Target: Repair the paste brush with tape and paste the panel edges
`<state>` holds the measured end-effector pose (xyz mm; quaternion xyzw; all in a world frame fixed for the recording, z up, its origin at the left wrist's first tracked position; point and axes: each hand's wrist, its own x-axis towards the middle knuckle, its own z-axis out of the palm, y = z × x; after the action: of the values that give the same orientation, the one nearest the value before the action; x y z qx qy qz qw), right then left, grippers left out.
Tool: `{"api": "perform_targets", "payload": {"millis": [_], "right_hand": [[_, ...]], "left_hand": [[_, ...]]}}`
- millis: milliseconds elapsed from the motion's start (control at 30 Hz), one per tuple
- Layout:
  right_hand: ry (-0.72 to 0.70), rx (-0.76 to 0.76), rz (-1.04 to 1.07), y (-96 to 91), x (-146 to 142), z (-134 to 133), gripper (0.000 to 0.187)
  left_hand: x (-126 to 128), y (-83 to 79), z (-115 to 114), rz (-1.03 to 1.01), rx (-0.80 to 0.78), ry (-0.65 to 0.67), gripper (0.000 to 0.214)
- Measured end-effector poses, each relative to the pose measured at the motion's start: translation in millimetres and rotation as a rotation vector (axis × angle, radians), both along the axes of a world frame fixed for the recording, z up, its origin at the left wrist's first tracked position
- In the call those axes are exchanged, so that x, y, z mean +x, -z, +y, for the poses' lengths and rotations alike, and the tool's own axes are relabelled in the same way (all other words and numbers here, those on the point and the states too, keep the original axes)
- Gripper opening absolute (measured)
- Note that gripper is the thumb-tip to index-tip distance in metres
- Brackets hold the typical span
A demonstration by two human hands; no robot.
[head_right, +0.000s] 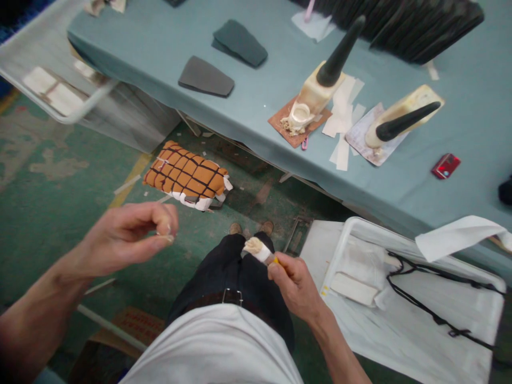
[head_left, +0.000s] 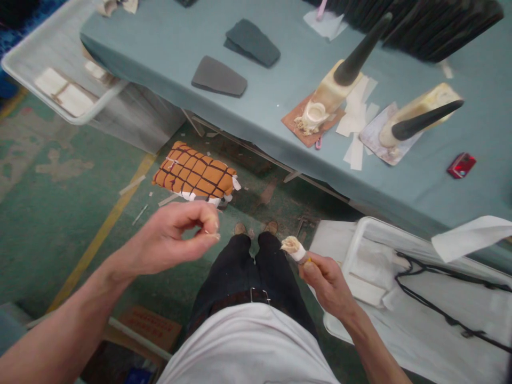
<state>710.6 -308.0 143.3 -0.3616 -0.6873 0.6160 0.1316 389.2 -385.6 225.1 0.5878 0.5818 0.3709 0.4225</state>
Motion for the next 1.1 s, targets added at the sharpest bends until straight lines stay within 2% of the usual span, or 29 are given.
{"api": "perform_targets", "payload": {"millis": [67, 133, 233, 267, 333, 400, 467, 567, 667, 767, 800, 867, 967, 1033, 1100], "right_hand": [[0.068, -0.048, 0.017, -1.3, 3.7, 1.5, 0.063], [0.090, -0.138, 0.058, -5.1, 0.1, 0.7, 0.064], [0.103, -0.332, 0.130, -8.9, -14.1, -5.9, 0.062], [0.109, -0.402, 0.161, -8.7, -19.2, -9.2, 0.061], [0.118, -0.515, 0.219, -6.4, -28.1, -16.1, 0.059], [0.126, -0.552, 0.253, -4.1, -35.4, -22.0, 0.058], [0.138, -0.499, 0.244, -4.7, -41.8, -25.8, 0.059], [0.151, -0.332, 0.157, -13.2, -49.5, -26.5, 0.061], [0.040, -0.174, 0.029, -24.9, -47.7, -21.0, 0.056], [-0.082, -0.056, -0.201, -31.5, -32.3, -9.1, 0.043], [-0.063, -0.019, -0.277, -32.3, -25.7, -4.0, 0.039], [0.083, 0.066, -0.353, -33.7, -14.6, 6.0, 0.035], [0.311, 0.234, -0.256, -39.3, -13.2, 16.5, 0.027], [0.298, 0.313, -0.128, -45.6, -23.7, 19.3, 0.021], [0.180, 0.332, 0.005, -51.3, -38.4, 19.6, 0.018]], "left_hand": [[-10.1, 3.6, -3.7, 0.032, -0.053, -0.122, 0.021], [-4.9, 12.6, -4.0, 0.064, -0.117, -0.164, 0.029], [29.4, 28.9, 2.0, -0.019, -0.164, -0.173, 0.042], [44.4, 32.9, 5.1, -0.076, -0.185, -0.172, 0.039], [74.1, 36.9, 11.7, -0.181, -0.220, -0.162, 0.018], [98.8, 36.2, 17.7, -0.281, -0.261, -0.115, 0.029], [116.4, 33.8, 22.0, -0.335, -0.306, -0.113, 0.037], [129.4, 32.9, 24.9, -0.487, -0.362, -0.166, 0.040], [127.7, 36.6, 24.4, -0.647, -0.400, -0.173, 0.054], [117.4, 41.9, 22.9, -0.613, -0.308, -0.193, 0.056], [113.7, 43.6, 22.3, -0.591, -0.275, -0.200, 0.055], [108.0, 46.9, 21.3, -0.597, -0.257, -0.204, 0.056], [104.9, 50.8, 19.9, -0.647, -0.275, -0.150, 0.057], [105.4, 53.0, 19.6, -0.665, -0.273, -0.082, 0.054], [106.0, 55.2, 19.8, -0.682, -0.244, -0.023, 0.049]]}}
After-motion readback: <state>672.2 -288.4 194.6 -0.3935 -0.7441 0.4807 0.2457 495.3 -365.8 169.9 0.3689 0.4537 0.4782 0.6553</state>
